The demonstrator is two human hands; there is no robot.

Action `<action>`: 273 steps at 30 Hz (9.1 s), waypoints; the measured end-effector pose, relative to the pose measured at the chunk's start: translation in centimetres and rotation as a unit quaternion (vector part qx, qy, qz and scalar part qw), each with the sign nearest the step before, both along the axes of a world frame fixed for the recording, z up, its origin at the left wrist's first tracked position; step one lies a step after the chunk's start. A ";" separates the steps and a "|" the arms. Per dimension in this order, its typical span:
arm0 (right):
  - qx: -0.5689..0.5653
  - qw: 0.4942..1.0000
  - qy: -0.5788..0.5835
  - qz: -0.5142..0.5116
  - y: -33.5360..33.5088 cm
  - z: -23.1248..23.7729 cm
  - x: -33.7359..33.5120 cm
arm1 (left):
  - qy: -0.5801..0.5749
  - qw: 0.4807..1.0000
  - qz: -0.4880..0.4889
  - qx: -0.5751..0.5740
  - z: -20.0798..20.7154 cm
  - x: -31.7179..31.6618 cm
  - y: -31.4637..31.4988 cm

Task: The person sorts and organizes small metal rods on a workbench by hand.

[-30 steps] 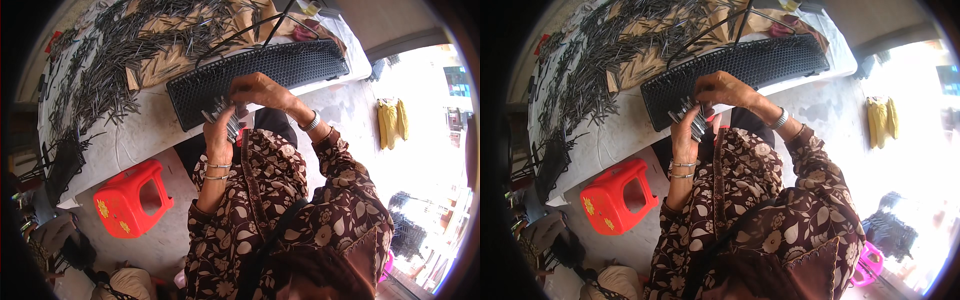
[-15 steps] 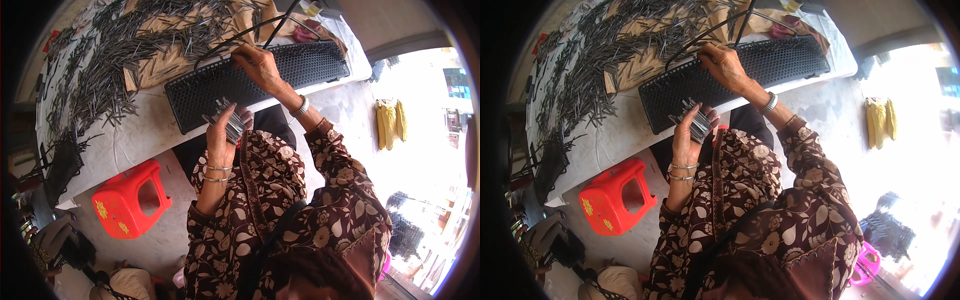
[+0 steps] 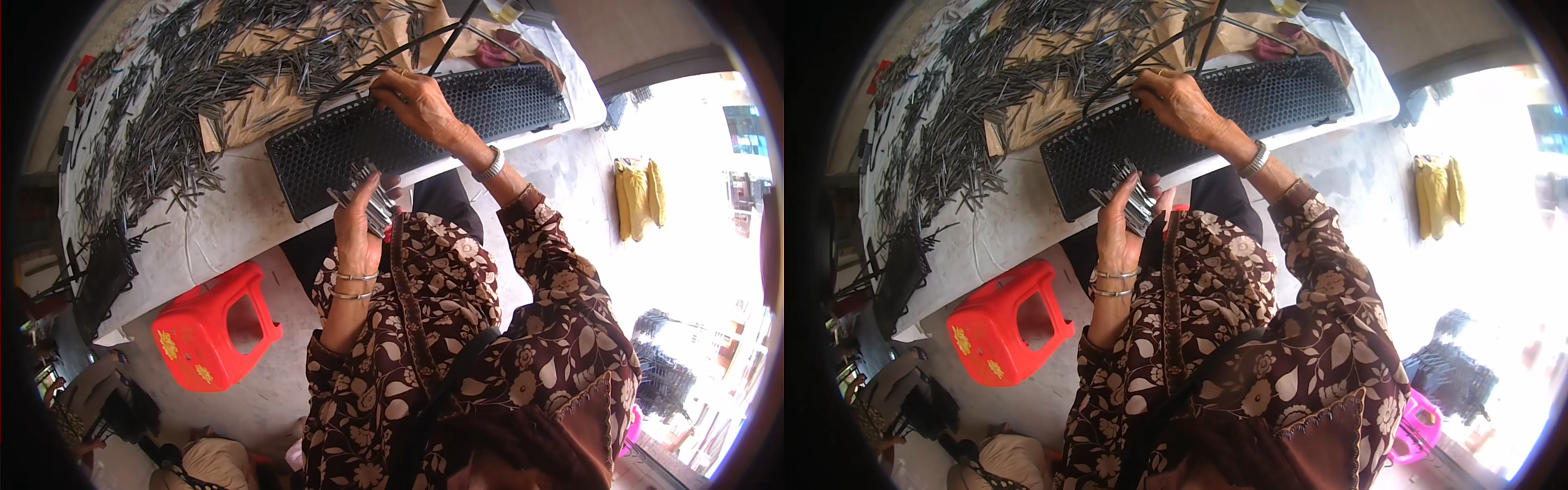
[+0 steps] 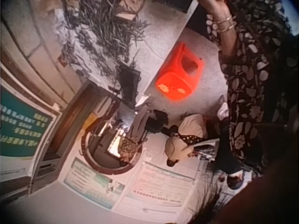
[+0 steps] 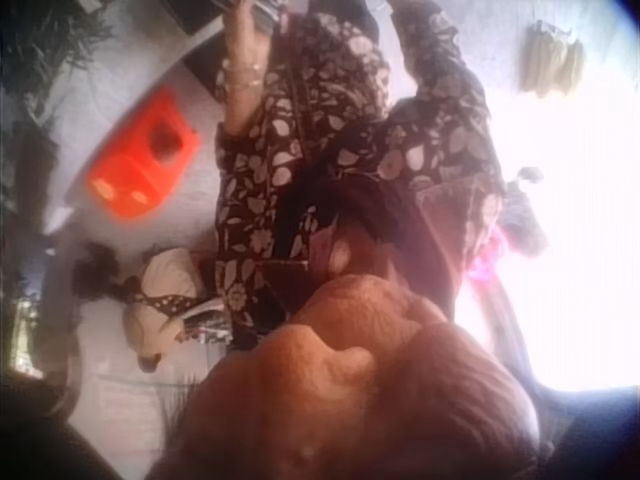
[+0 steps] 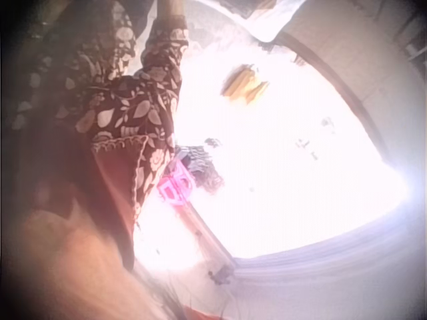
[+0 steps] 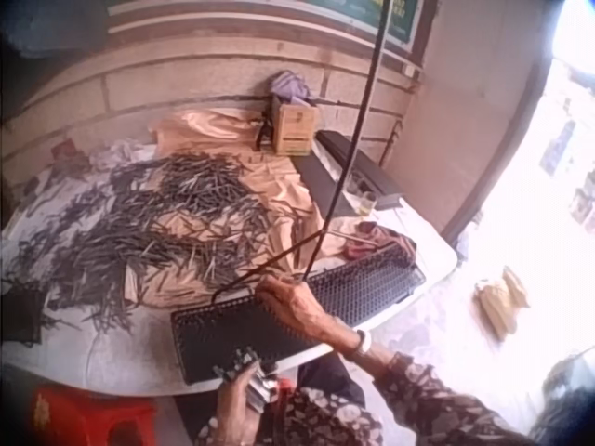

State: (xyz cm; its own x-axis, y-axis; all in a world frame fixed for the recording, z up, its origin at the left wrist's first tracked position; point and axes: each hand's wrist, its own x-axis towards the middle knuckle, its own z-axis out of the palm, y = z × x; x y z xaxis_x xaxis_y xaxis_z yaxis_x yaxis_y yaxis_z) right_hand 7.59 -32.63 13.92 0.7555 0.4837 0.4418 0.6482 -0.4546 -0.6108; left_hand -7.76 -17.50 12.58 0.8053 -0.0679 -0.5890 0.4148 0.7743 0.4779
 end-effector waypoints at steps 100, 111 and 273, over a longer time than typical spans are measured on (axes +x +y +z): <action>0.011 0.951 0.301 0.074 -1.7 4.9 -7.2 | -0.070 0.997 -0.011 -0.003 -0.3 -0.2 -1.6; 0.014 0.983 -0.024 -0.181 -1.8 -0.7 -2.1 | -0.033 0.995 -0.038 -0.090 -0.1 -0.3 -1.5; 0.033 0.977 -0.022 -0.210 -5.8 -1.1 -1.5 | -0.002 0.994 -0.105 0.034 1.3 3.1 -5.1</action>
